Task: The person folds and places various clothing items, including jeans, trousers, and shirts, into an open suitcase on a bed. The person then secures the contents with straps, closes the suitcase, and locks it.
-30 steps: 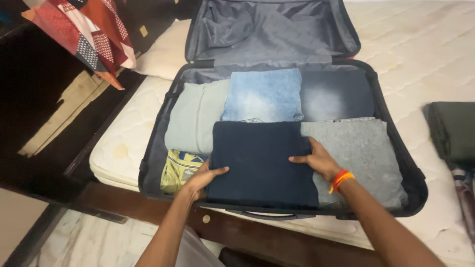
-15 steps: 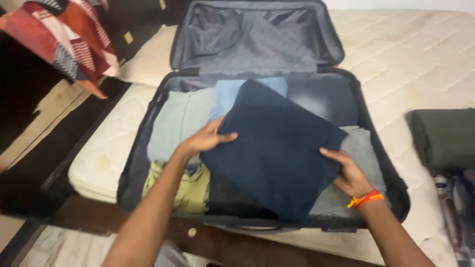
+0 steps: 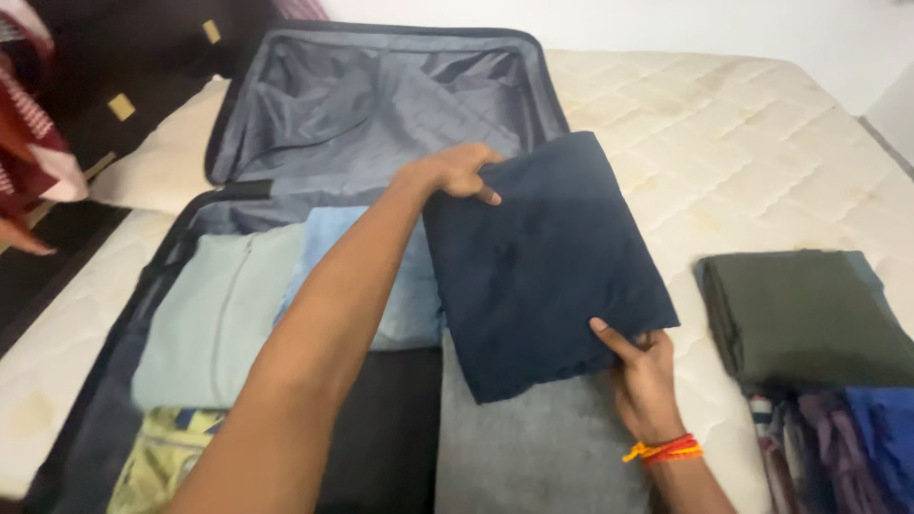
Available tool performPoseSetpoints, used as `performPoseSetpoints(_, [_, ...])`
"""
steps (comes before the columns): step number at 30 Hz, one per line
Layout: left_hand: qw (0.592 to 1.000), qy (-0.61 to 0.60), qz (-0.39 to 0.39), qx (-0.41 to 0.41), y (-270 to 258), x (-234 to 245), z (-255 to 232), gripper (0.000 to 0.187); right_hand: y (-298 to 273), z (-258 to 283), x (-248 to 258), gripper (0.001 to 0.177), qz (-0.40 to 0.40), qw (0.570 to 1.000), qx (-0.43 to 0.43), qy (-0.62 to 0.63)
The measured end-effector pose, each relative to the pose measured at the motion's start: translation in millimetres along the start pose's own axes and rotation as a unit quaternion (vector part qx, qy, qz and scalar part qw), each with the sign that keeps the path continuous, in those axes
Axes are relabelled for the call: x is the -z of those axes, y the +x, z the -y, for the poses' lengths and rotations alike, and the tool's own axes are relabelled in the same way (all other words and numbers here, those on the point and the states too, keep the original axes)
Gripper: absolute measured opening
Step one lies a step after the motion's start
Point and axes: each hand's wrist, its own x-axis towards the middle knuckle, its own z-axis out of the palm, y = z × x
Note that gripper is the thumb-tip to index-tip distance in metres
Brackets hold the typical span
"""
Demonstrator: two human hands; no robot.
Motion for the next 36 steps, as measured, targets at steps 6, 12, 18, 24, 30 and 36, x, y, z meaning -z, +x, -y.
performPoseSetpoints(6, [0.984,0.120,-0.089,0.102,49.4,-56.2,16.3,0.093,59.8,-38.8,-12.0,0.058,-0.080,0.994,-0.056,-0.058])
performPoseSetpoints(12, [0.970,0.172,-0.105,0.137,7.7,-189.5,24.1,0.080,73.3,-56.3,-8.6,0.075,-0.077,0.983,-0.003,-0.167])
performPoseSetpoints(18, [0.965,0.111,-0.134,0.196,-5.3,-205.8,-5.9,0.081,47.0,-12.2,-9.9,0.050,-0.066,0.943,-0.122,-0.302])
performPoseSetpoints(24, [0.970,0.088,-0.157,0.164,-23.9,-201.9,-12.3,0.087,75.7,3.0,7.6,0.033,-0.076,0.798,0.275,-0.530])
performPoseSetpoints(30, [0.971,0.093,-0.168,0.144,-28.2,-203.7,3.3,0.086,171.3,-51.3,-19.3,0.091,0.145,0.597,0.249,-0.749])
performPoseSetpoints(36, [0.967,0.137,-0.188,0.104,-29.7,-217.8,24.2,0.082,180.9,-107.3,-10.9,0.109,0.154,0.600,0.110,-0.777])
